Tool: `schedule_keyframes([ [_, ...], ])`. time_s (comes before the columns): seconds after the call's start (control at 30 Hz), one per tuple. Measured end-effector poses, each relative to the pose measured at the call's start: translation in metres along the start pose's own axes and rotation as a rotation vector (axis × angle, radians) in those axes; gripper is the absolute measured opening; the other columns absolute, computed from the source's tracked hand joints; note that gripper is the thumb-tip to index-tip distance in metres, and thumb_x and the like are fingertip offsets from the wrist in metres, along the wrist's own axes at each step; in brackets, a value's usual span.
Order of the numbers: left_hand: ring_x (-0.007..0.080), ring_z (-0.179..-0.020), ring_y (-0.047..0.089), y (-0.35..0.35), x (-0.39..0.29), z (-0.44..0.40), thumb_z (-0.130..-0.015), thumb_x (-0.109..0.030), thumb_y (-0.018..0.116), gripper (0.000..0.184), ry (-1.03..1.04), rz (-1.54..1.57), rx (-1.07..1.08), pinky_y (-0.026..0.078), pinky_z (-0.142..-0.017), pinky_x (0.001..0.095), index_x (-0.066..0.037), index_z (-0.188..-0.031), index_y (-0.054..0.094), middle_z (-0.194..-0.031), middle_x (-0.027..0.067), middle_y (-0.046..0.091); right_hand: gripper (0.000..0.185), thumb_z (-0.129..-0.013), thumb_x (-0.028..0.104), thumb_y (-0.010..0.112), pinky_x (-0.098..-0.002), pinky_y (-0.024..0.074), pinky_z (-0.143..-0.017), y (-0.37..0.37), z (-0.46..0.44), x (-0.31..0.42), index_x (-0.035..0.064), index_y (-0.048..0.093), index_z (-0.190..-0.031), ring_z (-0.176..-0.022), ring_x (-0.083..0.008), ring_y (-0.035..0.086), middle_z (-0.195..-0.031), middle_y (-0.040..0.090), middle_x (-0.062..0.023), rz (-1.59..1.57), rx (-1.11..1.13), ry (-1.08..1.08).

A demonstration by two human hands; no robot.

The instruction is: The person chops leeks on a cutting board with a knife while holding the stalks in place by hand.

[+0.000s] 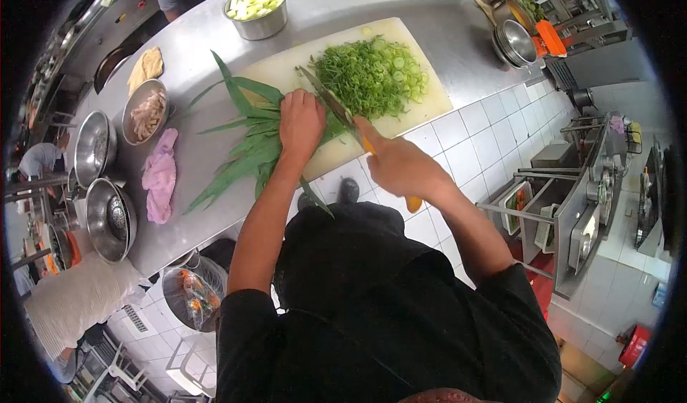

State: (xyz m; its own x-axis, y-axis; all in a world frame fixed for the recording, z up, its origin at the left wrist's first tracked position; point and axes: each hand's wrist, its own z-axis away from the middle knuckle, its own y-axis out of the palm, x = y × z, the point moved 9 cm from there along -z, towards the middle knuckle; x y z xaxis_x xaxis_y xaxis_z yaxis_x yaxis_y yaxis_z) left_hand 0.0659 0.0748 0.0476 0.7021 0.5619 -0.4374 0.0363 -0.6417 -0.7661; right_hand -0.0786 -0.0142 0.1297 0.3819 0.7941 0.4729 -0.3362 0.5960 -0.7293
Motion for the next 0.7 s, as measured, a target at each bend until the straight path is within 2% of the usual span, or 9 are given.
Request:
schedule_keyframes([
  [0.03, 0.0377, -0.099, 0.056, -0.001, 0.0, 0.0, -0.09, -0.01, 0.061, 0.011, -0.005, 0.008, 0.007, 0.046, -0.09, 0.0481, 0.001, -0.091, 0.062, -0.098, 0.0175, 0.059, 0.073, -0.096, 0.01, 0.046, -0.0514, 0.0552, -0.065, 0.004, 0.004, -0.001, 0.0121, 0.016, -0.163, -0.062, -0.0421, 0.067, -0.082, 0.069, -0.0293, 0.048, -0.036, -0.038],
  [0.13, 0.0384, -0.098, 0.056, 0.0, 0.002, 0.001, -0.091, -0.009, 0.06, 0.012, 0.001, 0.017, -0.025, 0.046, -0.09, 0.0484, 0.003, -0.091, 0.062, -0.098, 0.0187, 0.059, 0.072, -0.097, 0.01, 0.048, -0.0574, 0.0526, -0.069, 0.018, 0.011, -0.004, 0.0113, 0.017, -0.162, -0.067, -0.0486, 0.065, -0.077, 0.067, -0.0297, -0.038, 0.005, 0.035],
  [0.23, 0.0389, -0.098, 0.055, -0.005, 0.007, 0.001, -0.092, -0.009, 0.059, 0.013, -0.025, 0.043, -0.083, 0.046, -0.09, 0.0486, 0.004, -0.091, 0.062, -0.098, 0.0196, 0.059, 0.073, -0.097, 0.01, 0.05, -0.0604, 0.0513, -0.072, 0.031, 0.007, -0.017, 0.011, 0.015, -0.161, -0.07, -0.0513, 0.065, -0.073, 0.066, -0.0302, -0.001, -0.061, -0.002],
  [0.37, 0.038, -0.098, 0.055, -0.004, 0.009, 0.002, -0.091, -0.009, 0.06, 0.012, -0.006, -0.014, -0.101, 0.046, -0.09, 0.0477, 0.003, -0.092, 0.064, -0.097, 0.019, 0.059, 0.077, -0.098, 0.011, 0.052, -0.0617, 0.0505, -0.072, 0.045, 0.0, -0.028, 0.0123, 0.01, -0.162, -0.073, -0.0514, 0.065, -0.073, 0.065, -0.0313, 0.038, -0.069, -0.002],
  [0.47, 0.0362, -0.098, 0.056, 0.004, 0.003, 0.001, -0.09, -0.01, 0.062, 0.011, 0.012, -0.139, -0.011, 0.046, -0.089, 0.0463, 0.001, -0.092, 0.065, -0.096, 0.0167, 0.059, 0.078, -0.098, 0.012, 0.053, -0.0615, 0.0506, -0.072, 0.053, -0.001, -0.037, 0.0144, 0.008, -0.163, -0.073, -0.051, 0.066, -0.072, 0.066, -0.0307, 0.011, -0.072, -0.013],
  [0.53, 0.0347, -0.098, 0.056, -0.001, -0.002, 0.0, -0.088, -0.011, 0.064, 0.011, 0.024, -0.211, -0.025, 0.047, -0.088, 0.0456, -0.001, -0.092, 0.066, -0.095, 0.0152, 0.059, 0.079, -0.098, 0.013, 0.053, -0.0617, 0.0502, -0.072, 0.057, -0.004, -0.042, 0.0156, 0.008, -0.163, -0.073, -0.0507, 0.066, -0.072, 0.066, -0.0303, -0.011, -0.066, 0.006],
  [0.63, 0.0333, -0.097, 0.057, 0.0, -0.002, 0.001, -0.088, -0.012, 0.064, 0.011, 0.017, -0.205, -0.036, 0.047, -0.087, 0.0452, -0.002, -0.092, 0.066, -0.093, 0.014, 0.059, 0.076, -0.098, 0.013, 0.053, -0.0612, 0.0508, -0.072, 0.053, -0.008, -0.042, 0.0162, 0.013, -0.163, -0.072, -0.05, 0.066, -0.073, 0.066, -0.0293, -0.006, -0.08, 0.023],
  [0.7, 0.0328, -0.096, 0.057, 0.001, 0.002, 0.002, -0.089, -0.012, 0.064, 0.011, -0.002, -0.192, -0.042, 0.046, -0.087, 0.0454, -0.002, -0.092, 0.066, -0.093, 0.0136, 0.059, 0.076, -0.097, 0.015, 0.055, -0.06, 0.053, -0.076, 0.035, -0.004, -0.033, 0.0178, 0.018, -0.162, -0.076, -0.0511, 0.067, -0.078, 0.068, -0.0307, -0.045, -0.061, 0.063],
])
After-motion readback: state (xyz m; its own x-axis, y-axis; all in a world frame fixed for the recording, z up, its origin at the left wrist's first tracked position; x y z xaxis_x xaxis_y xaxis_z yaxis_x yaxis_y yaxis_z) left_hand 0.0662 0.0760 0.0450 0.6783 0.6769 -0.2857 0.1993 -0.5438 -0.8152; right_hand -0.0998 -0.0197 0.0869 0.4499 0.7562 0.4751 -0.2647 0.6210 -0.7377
